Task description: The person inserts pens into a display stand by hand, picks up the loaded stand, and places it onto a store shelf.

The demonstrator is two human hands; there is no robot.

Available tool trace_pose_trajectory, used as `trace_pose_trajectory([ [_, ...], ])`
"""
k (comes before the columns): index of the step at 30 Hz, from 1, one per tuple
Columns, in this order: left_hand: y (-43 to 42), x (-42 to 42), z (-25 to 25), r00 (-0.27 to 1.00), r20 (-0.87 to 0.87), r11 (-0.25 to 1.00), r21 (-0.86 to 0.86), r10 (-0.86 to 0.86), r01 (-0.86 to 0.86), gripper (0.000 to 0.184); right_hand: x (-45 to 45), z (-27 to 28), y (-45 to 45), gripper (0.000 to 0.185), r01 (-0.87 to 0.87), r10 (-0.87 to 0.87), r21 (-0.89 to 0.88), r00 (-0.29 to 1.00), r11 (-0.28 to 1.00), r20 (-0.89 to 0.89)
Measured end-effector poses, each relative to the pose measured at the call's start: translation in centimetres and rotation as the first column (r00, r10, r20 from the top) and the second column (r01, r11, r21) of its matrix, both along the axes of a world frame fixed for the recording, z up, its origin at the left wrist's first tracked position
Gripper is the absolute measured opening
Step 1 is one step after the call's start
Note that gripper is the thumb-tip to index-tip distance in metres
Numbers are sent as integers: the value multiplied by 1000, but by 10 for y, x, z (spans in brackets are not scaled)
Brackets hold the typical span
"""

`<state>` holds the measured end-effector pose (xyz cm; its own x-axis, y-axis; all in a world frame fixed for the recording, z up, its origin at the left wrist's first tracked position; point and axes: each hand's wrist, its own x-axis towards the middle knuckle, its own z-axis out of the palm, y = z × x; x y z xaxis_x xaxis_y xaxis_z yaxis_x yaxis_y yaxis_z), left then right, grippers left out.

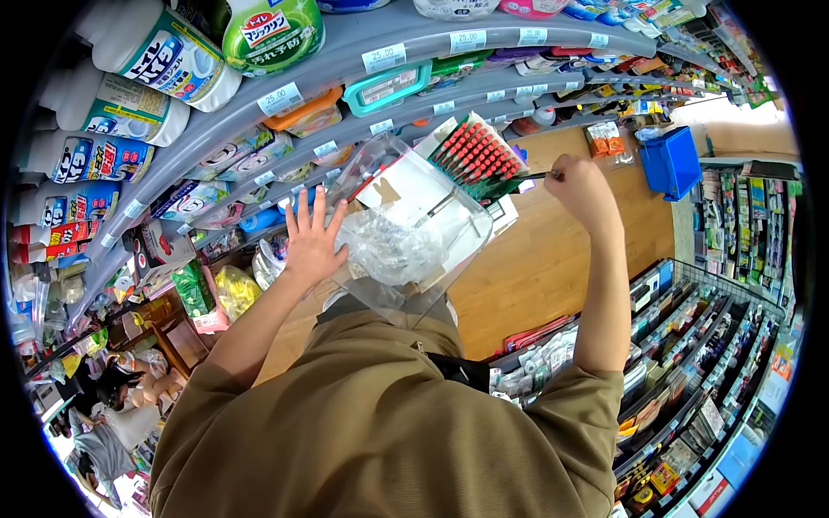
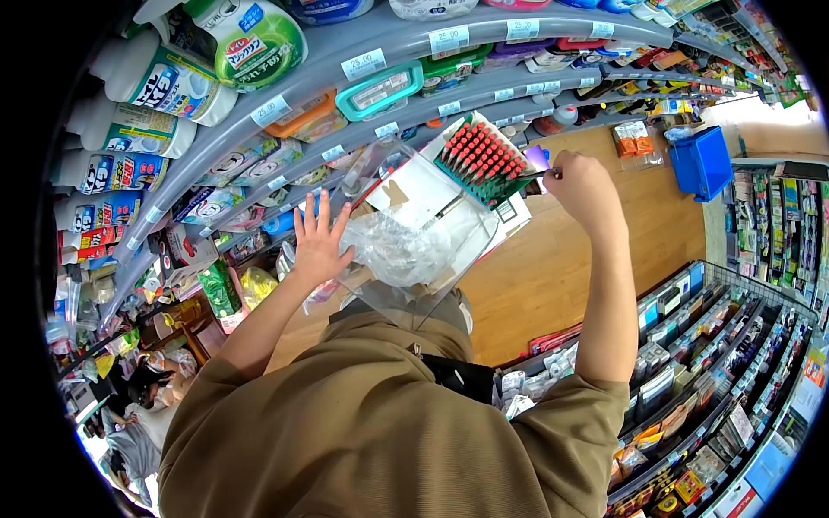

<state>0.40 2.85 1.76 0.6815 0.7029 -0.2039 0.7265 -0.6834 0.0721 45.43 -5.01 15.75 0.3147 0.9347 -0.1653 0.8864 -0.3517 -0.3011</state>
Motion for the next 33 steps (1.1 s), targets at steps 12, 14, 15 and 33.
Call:
trace_pose_trajectory([
  [12, -1, -3, -5, 1000, -2, 1000, 21, 6, -6, 89, 5, -86, 1, 21, -102, 102, -12, 993, 995, 57],
  [14, -1, -2, -4, 1000, 0, 1000, 20, 6, -6, 89, 5, -90, 0, 21, -109, 108, -1, 993, 994, 52],
  [15, -1, -2, -4, 1000, 1, 1000, 18, 7, -7, 89, 3, -91, -1, 22, -110, 111, -18, 991, 994, 77],
  [33, -1, -3, -6, 999, 38, 1000, 21, 14, -15, 91, -17, -112, -11, 18, -85, 70, 89, 984, 992, 163],
])
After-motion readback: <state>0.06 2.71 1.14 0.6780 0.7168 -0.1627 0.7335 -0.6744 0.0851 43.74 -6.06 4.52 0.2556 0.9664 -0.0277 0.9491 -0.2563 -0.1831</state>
